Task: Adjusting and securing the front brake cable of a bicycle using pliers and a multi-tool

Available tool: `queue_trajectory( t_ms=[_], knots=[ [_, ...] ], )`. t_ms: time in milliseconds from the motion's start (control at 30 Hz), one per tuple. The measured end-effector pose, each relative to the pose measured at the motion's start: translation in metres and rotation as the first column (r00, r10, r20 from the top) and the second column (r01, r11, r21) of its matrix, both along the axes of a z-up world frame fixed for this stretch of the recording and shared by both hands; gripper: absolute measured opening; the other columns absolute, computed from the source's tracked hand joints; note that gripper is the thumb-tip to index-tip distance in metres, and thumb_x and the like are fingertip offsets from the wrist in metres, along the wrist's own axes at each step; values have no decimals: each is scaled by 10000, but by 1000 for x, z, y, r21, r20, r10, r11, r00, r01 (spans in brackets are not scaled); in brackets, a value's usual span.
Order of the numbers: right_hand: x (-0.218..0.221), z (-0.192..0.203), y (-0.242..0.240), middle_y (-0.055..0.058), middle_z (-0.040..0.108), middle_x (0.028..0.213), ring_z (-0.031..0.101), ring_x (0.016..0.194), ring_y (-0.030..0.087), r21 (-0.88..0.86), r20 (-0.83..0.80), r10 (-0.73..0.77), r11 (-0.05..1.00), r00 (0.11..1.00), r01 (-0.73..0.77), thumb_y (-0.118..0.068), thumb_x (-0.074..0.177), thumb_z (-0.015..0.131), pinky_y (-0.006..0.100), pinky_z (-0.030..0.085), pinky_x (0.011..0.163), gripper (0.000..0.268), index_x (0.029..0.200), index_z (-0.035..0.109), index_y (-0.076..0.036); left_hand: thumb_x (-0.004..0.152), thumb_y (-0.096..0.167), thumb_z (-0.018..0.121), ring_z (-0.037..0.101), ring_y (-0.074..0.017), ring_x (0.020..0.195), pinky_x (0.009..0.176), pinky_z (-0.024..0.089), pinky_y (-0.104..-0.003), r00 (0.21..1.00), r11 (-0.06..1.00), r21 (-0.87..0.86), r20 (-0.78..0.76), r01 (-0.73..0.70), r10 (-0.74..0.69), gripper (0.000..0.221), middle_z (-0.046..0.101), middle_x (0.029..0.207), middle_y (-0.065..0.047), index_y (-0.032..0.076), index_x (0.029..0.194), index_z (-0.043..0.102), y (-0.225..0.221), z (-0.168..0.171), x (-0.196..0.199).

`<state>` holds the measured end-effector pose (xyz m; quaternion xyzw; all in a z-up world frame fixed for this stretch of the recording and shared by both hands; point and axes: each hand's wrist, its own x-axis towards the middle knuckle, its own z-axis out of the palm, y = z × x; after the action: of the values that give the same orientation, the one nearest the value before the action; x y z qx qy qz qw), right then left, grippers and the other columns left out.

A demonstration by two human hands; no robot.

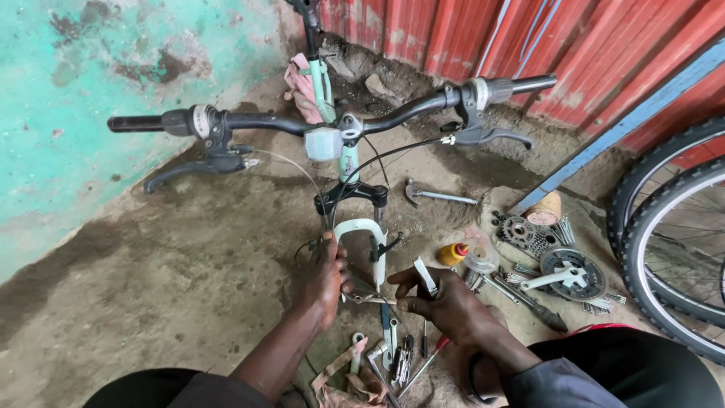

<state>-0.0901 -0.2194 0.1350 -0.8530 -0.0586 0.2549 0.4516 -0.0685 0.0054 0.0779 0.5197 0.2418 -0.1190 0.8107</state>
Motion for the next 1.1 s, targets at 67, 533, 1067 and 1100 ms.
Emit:
queue_trajectory(
  t_ms=[67,533,1067,1100],
  knots=[
    [-3,0,8,-9,817,1180,815,841,165,-115,6,-13,993,1000,13,-253,850,743,286,733,745,402,1251,726,-256,1025,570,380,388,-155,836,658,382,-323,999,995,104,-46,13,-8,588,463,1041,-71,56,1237,570,-3,21,-4],
    [-8,-13,20,26,815,923,757,735,152,-72,185,25,997,982,-12,-225,829,791,299,644,659,158,950,749,-132,991,656,363,382,-157,739,613,351,-327,996,991,95,-26,91,-88,616,421,927,-75,59,1037,509,-5,31,-6],
    [2,-36,16,119,596,709,492,514,191,287,-492,-346,802,799,524,-176,1060,634,314,410,430,294,868,662,45,954,659,398,415,-171,756,616,374,-332,990,975,175,-35,138,-133,645,420,932,-78,39,1077,528,-2,43,-4],
    [2,-31,15,119,596,709,492,514,191,286,-493,-346,802,798,524,-176,1060,634,314,410,430,294,868,662,45,954,659,398,415,-171,756,616,374,-332,990,975,174,-37,138,-133,645,420,932,-78,39,1077,528,0,36,-2]
  ],
)
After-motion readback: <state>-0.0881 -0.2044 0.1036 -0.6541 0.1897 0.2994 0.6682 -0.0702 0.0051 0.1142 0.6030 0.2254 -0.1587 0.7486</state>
